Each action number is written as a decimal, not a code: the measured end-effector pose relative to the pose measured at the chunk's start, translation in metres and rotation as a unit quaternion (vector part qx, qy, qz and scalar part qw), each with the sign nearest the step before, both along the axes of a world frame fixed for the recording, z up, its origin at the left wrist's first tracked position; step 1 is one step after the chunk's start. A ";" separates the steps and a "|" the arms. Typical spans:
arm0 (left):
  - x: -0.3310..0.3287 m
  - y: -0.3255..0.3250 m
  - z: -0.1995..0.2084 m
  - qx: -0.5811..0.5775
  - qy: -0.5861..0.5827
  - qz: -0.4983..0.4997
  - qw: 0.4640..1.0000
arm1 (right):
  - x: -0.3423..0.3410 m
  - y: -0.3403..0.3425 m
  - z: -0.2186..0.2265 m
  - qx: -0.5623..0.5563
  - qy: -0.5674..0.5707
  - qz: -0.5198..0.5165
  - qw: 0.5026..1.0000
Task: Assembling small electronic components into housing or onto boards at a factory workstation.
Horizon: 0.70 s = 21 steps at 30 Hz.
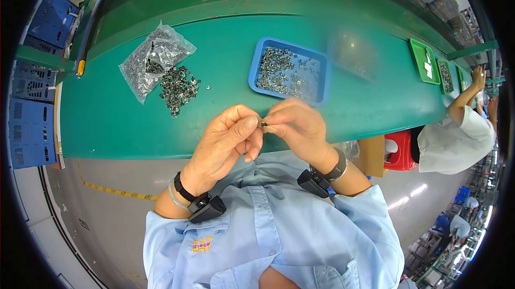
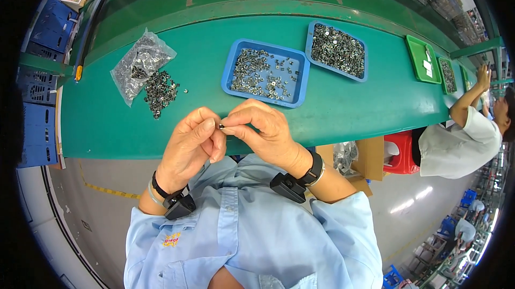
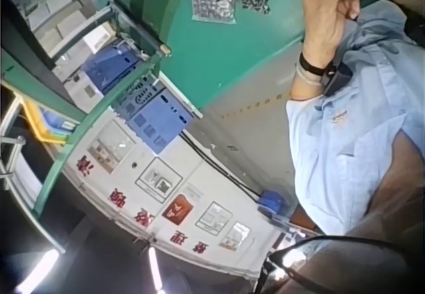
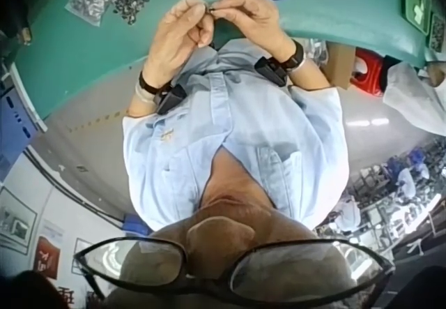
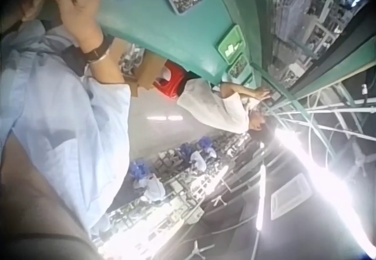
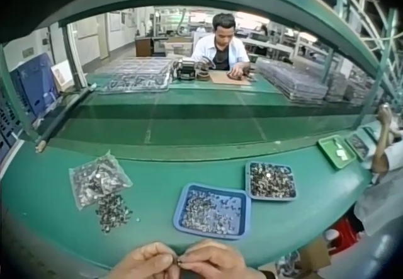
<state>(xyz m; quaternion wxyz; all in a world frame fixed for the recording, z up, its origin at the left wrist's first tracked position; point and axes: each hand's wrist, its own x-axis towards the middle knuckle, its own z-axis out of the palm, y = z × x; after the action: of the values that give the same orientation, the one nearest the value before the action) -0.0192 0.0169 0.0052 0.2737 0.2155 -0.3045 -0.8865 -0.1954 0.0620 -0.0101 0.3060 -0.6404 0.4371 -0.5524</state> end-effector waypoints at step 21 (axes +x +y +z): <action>-0.002 0.001 0.010 -0.005 -0.048 0.002 0.999 | 0.002 0.004 -0.010 0.078 -0.162 0.036 0.983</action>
<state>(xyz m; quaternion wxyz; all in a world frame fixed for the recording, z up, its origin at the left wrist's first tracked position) -0.0212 0.0179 0.0147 0.2615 0.2574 -0.3209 -0.8731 -0.1933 0.0660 -0.0204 0.4414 -0.5318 0.3997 -0.6022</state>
